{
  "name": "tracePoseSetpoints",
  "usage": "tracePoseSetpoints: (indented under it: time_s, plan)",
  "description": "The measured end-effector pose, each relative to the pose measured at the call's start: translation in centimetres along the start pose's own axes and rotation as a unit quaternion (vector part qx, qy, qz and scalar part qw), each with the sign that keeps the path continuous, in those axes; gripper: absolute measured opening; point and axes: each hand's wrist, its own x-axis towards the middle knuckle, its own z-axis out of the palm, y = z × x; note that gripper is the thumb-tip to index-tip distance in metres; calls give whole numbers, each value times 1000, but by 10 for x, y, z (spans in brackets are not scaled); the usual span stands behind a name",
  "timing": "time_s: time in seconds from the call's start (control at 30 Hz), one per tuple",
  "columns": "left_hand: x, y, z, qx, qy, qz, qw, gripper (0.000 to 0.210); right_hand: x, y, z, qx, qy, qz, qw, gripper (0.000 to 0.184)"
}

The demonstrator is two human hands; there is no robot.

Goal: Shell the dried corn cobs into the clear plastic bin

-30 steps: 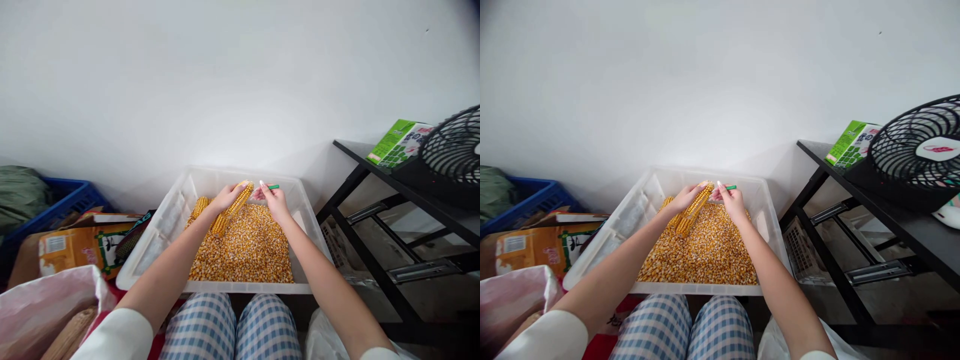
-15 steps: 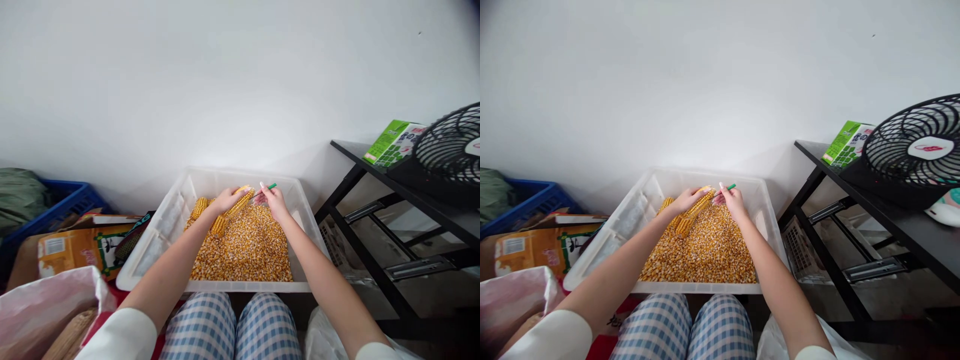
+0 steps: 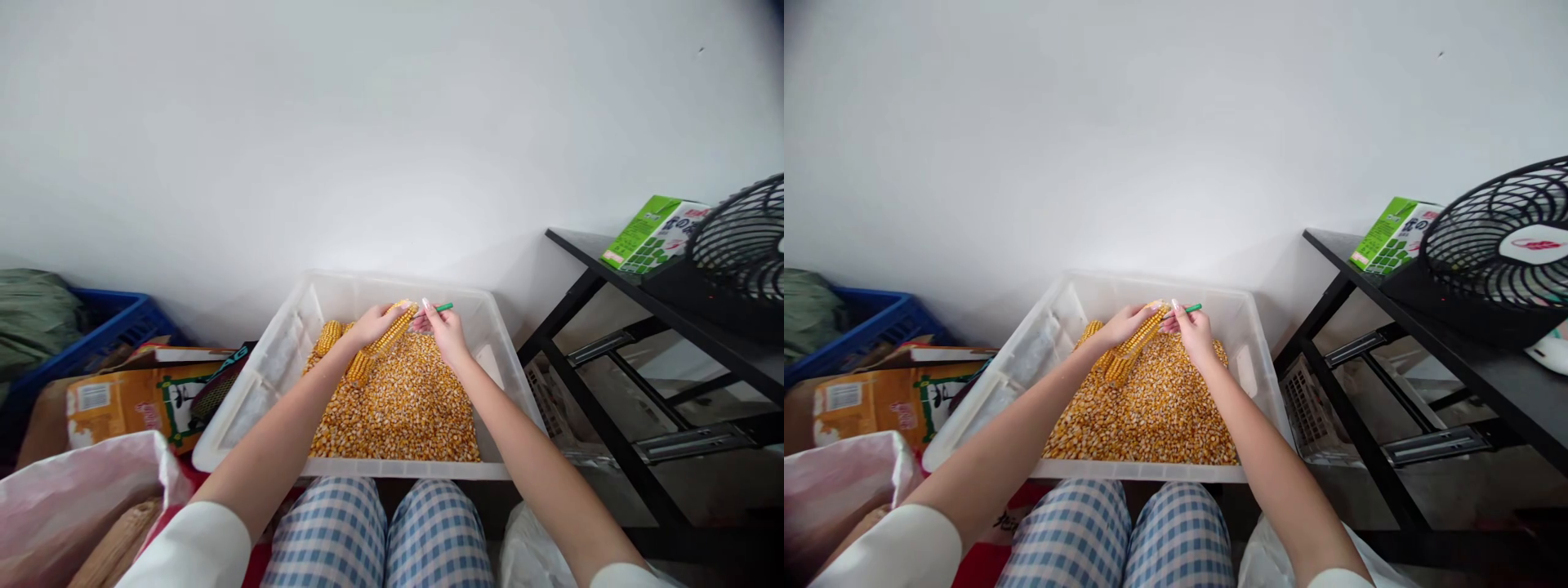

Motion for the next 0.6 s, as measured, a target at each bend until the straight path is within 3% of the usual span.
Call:
tracePoseSetpoints:
  time_s: [0.2,0.6]
  plan:
    - [-6,3,-2,78,13,14,997,51,5,4,-7,-10,-63,29,998,36]
    - [-8,-5,-1,117,7,10,993,49,7,16,-10,-12,-74,93,993,36]
